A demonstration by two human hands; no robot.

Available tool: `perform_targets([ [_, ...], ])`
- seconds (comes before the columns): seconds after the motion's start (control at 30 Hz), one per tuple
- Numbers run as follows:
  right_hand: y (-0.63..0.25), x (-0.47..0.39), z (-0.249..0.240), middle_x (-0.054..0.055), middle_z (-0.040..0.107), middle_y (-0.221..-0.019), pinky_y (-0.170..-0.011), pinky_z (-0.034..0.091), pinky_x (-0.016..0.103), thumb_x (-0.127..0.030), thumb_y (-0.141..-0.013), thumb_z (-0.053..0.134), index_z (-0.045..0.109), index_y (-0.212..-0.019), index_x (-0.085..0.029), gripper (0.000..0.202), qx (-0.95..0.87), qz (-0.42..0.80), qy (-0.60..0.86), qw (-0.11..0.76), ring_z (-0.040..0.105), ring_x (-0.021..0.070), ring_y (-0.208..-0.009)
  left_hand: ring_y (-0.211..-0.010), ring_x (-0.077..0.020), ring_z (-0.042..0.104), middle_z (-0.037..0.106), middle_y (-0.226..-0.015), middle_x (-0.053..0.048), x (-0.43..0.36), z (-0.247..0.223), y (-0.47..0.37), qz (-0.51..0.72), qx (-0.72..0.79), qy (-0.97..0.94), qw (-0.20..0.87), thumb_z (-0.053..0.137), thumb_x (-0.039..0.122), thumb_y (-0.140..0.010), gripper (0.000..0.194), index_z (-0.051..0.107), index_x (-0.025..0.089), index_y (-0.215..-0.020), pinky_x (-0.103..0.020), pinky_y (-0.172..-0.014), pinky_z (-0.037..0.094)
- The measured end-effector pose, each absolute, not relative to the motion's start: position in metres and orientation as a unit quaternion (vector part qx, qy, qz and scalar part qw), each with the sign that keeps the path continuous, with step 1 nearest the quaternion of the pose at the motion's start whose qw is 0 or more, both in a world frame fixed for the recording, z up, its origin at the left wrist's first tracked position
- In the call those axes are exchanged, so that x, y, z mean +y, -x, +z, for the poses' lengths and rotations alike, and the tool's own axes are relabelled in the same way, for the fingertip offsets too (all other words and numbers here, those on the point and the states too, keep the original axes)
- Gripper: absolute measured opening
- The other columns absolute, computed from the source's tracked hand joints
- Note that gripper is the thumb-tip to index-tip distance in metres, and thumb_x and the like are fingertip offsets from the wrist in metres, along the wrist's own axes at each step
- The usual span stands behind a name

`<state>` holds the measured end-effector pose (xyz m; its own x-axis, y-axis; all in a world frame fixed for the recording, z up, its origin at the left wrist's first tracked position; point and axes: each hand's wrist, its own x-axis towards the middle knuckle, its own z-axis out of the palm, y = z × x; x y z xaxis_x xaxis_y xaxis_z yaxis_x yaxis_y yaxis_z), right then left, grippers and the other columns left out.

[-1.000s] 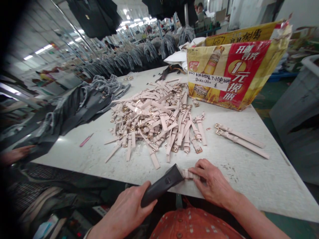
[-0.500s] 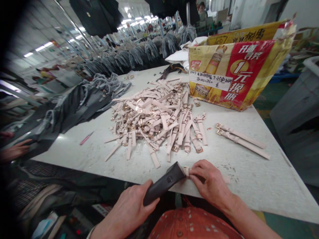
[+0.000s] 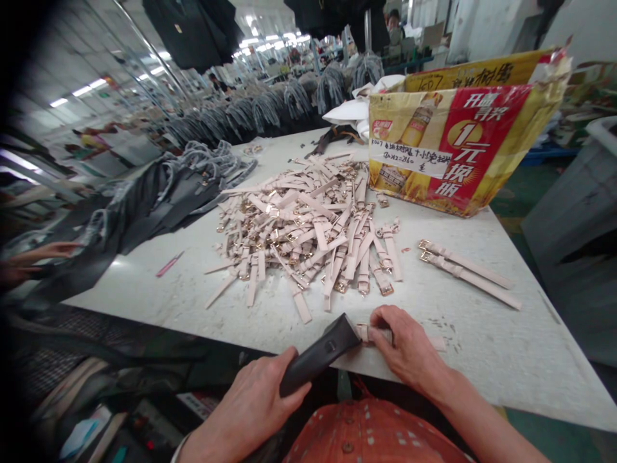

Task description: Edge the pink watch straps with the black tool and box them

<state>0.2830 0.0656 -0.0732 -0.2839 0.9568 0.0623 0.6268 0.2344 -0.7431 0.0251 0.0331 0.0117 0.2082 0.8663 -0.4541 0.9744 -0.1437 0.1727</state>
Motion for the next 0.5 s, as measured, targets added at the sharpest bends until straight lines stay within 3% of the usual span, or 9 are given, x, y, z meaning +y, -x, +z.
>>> perform_targets([
  [0.1,-0.282,0.064,-0.071,0.004,0.059,-0.082,-0.071,0.042,0.031,-0.019,-0.075,0.055,0.055,-0.086,-0.019,0.011,-0.765,0.271,0.535,0.236,0.055,0.0193,-0.077,-0.078,-0.0240,0.067,0.070,-0.080,-0.003,0.031,0.010,-0.021,-0.111,0.623,-0.742,0.219,0.048,0.038,-0.084,0.018,0.058,0.024,-0.091,-0.029,-0.066,0.043],
  [0.3,-0.277,0.071,-0.061,0.003,0.064,-0.078,-0.066,0.040,0.030,-0.022,-0.074,0.056,0.059,-0.079,-0.021,0.006,-0.753,0.272,0.580,0.151,0.059,0.0207,-0.074,-0.080,-0.0247,0.067,0.071,-0.082,-0.004,0.027,0.012,-0.014,-0.103,0.646,-0.724,0.217,0.051,0.039,-0.082,0.019,0.059,0.024,-0.092,-0.029,-0.067,0.042],
  [0.5,-0.267,0.079,-0.046,0.002,0.071,-0.091,-0.073,0.046,0.030,-0.025,-0.082,0.054,0.065,-0.098,-0.024,0.020,-0.746,0.406,0.490,0.196,0.064,0.0213,-0.083,-0.073,-0.0187,0.066,0.069,-0.078,-0.001,0.021,0.025,-0.005,-0.071,0.670,-0.694,0.256,0.053,0.037,-0.081,0.015,0.058,0.023,-0.085,-0.023,-0.059,0.037],
])
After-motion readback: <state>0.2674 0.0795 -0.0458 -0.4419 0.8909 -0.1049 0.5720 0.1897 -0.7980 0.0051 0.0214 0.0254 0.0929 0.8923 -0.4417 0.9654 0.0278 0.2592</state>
